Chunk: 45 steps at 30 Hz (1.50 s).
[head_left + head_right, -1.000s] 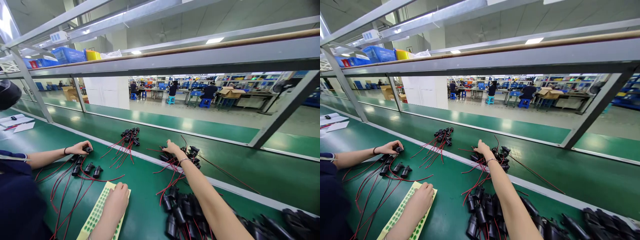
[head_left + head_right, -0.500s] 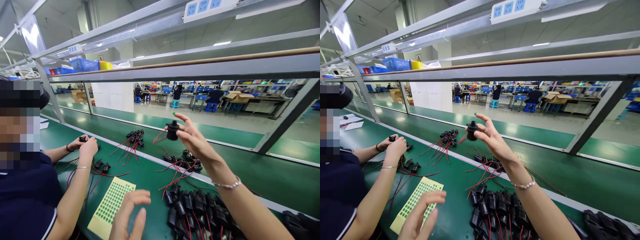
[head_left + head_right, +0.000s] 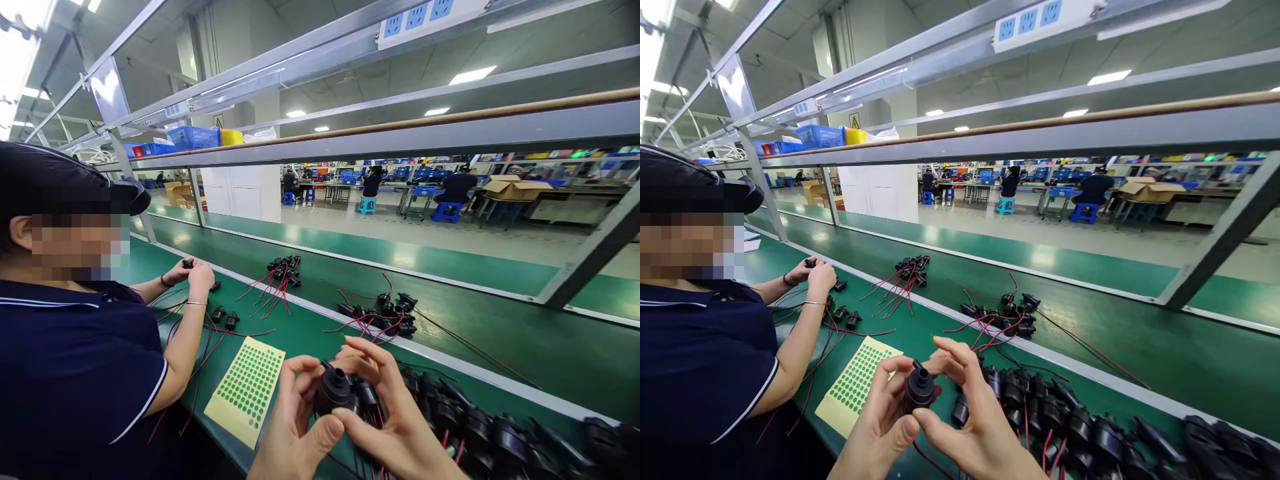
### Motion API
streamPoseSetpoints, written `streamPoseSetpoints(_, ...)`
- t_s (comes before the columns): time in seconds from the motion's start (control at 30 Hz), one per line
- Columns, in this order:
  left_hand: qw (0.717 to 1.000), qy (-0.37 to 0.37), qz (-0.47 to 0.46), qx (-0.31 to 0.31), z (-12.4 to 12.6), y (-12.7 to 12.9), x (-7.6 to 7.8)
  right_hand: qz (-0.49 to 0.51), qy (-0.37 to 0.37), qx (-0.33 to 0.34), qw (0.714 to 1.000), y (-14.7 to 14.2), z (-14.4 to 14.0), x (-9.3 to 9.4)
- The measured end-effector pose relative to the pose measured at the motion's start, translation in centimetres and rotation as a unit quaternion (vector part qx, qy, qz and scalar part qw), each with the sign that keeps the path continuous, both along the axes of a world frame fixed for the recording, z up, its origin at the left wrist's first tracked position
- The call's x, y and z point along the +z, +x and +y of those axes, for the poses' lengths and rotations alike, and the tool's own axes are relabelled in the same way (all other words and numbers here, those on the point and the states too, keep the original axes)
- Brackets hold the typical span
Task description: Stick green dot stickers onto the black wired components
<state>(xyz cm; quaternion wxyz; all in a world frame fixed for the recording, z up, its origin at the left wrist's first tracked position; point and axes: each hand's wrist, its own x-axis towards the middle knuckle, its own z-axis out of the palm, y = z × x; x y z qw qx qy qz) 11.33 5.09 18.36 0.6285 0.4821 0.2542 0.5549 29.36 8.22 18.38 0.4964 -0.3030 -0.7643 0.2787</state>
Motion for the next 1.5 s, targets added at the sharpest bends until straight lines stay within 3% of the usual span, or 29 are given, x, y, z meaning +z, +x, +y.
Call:
streamPoseSetpoints(0.1, 0.997, -0.003, 0.048, 0.057, -0.7, 0.4, -1.2, -0.050, 0.103, -0.072, 0.991, -0.4, -0.4, -1.6)
streamPoseSetpoints(0.17, 0.994, -0.008, 0.070, 0.078, -0.9, 0.4, -1.8, -0.091, 0.121, -0.068, 0.986, -0.3, -0.6, -1.6)
streamPoseSetpoints(0.3, 0.999, -0.026, -0.015, 0.038, -0.6, -0.4, -2.6, -0.102, 0.034, 0.000, 0.994, 0.8, -0.7, 1.1)
streamPoseSetpoints(0.47, 0.993, -0.033, -0.101, 0.049, -0.7, -0.7, -2.4, -0.064, -0.101, -0.018, 0.993, 0.8, -0.1, 3.9)
streamPoseSetpoints(0.6, 0.995, -0.041, -0.086, 0.041, -1.5, -0.5, -2.4, -0.089, -0.095, -0.040, 0.991, -0.2, 0.2, 2.7)
streamPoseSetpoints(0.8, 0.992, -0.058, -0.101, 0.055, -2.2, 0.0, -2.3, -0.117, 0.055, -0.109, 0.986, -0.1, -0.1, 0.6)
streamPoseSetpoints(1.0, 0.977, -0.080, -0.184, 0.068, -2.2, 0.6, -1.5, -0.070, -0.013, -0.102, 0.992, 0.2, 0.0, 2.1)
streamPoseSetpoints(1.17, 0.980, -0.077, -0.172, 0.064, -2.3, 0.6, -1.6, -0.043, -0.035, -0.091, 0.994, -0.4, -0.2, 2.9)
streamPoseSetpoints(1.5, 0.992, 0.007, -0.119, 0.050, -2.3, 0.6, -2.4, -0.067, -0.103, -0.060, 0.991, 0.6, 0.0, 2.0)
